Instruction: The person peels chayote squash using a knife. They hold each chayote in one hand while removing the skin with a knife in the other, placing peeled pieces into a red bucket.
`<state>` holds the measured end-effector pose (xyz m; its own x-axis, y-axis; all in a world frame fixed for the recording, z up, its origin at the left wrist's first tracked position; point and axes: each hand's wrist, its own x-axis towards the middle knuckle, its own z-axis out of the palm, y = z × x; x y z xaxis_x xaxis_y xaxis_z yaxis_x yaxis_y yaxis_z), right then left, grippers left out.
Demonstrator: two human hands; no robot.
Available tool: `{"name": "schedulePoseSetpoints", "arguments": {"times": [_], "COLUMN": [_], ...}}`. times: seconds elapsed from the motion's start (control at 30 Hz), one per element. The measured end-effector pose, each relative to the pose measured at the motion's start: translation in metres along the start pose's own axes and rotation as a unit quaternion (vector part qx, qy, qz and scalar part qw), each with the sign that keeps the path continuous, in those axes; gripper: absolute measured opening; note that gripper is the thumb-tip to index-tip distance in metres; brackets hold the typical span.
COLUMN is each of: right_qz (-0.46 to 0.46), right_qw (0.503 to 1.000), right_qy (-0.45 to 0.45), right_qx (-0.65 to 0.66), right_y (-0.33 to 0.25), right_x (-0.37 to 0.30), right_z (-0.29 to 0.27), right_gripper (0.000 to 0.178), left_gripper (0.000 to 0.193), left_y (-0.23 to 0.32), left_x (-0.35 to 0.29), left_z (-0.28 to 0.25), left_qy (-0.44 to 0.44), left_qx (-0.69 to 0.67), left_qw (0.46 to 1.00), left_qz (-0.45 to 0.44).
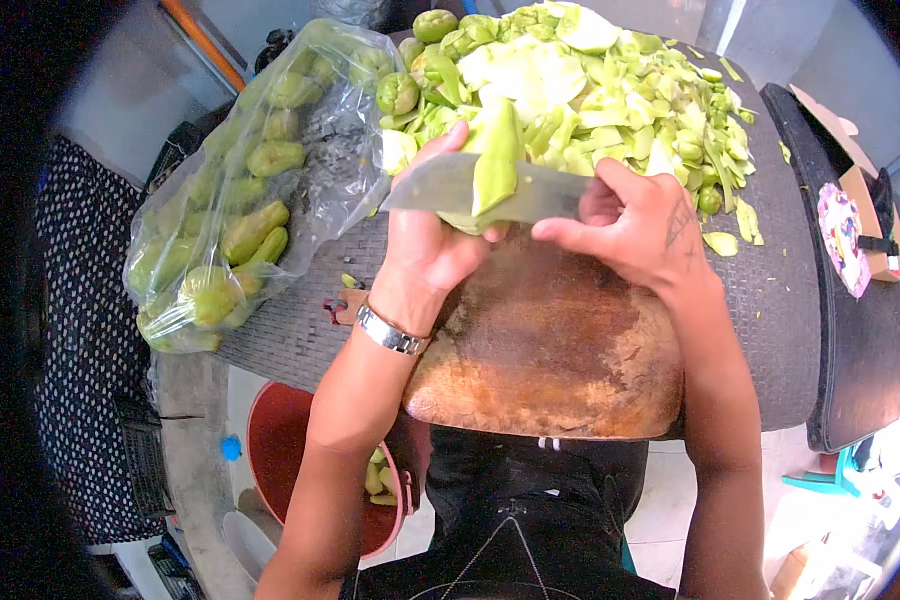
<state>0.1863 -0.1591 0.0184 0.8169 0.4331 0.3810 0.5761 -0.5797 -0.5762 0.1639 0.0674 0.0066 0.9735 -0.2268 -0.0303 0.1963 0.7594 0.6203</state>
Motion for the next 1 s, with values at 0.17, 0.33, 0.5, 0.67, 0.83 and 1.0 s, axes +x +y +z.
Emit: {"name": "schedulePoseSetpoints", "arguments": {"times": [0.17,0.33,0.5,0.67,0.83,1.0], "right_qz": [0.034,0.118,0.148,0.185,0.105,0.153], "right_qw": [0.999,0.993,0.988,0.981,0.992,0.988], "right_qy": [0.001,-0.004,-0.02,-0.026,-0.056,-0.011], "right_qx": [0.01,0.013,0.036,0.056,0.038,0.029], "right_y": [-0.006,0.008,0.024,0.027,-0.021,0.019], "right_x": [0.001,0.007,0.011,0.008,-0.002,0.007], "right_z": [-0.002,-0.005,-0.009,-0.012,0.004,-0.007], "right_gripper": [0.061,0.064,0.07,0.072,0.065,0.067], "left_gripper": [0.039,0.034,0.043,0.045,0.038,0.043], "left_y": [-0.011,-0.007,-0.004,-0.01,-0.018,-0.01], "left_x": [0.004,0.002,0.004,0.009,0.008,0.004], "left_z": [-0.002,0.004,0.0,-0.001,-0.005,0.0], "left_qy": [0.056,0.015,0.025,0.008,0.071,0.023], "left_qx": [0.017,0.047,0.0,0.013,0.022,0.037], "left_qw": [0.998,0.998,0.999,0.998,0.997,0.998], "left_qz": [0.005,-0.029,-0.036,-0.056,0.018,-0.05]}}
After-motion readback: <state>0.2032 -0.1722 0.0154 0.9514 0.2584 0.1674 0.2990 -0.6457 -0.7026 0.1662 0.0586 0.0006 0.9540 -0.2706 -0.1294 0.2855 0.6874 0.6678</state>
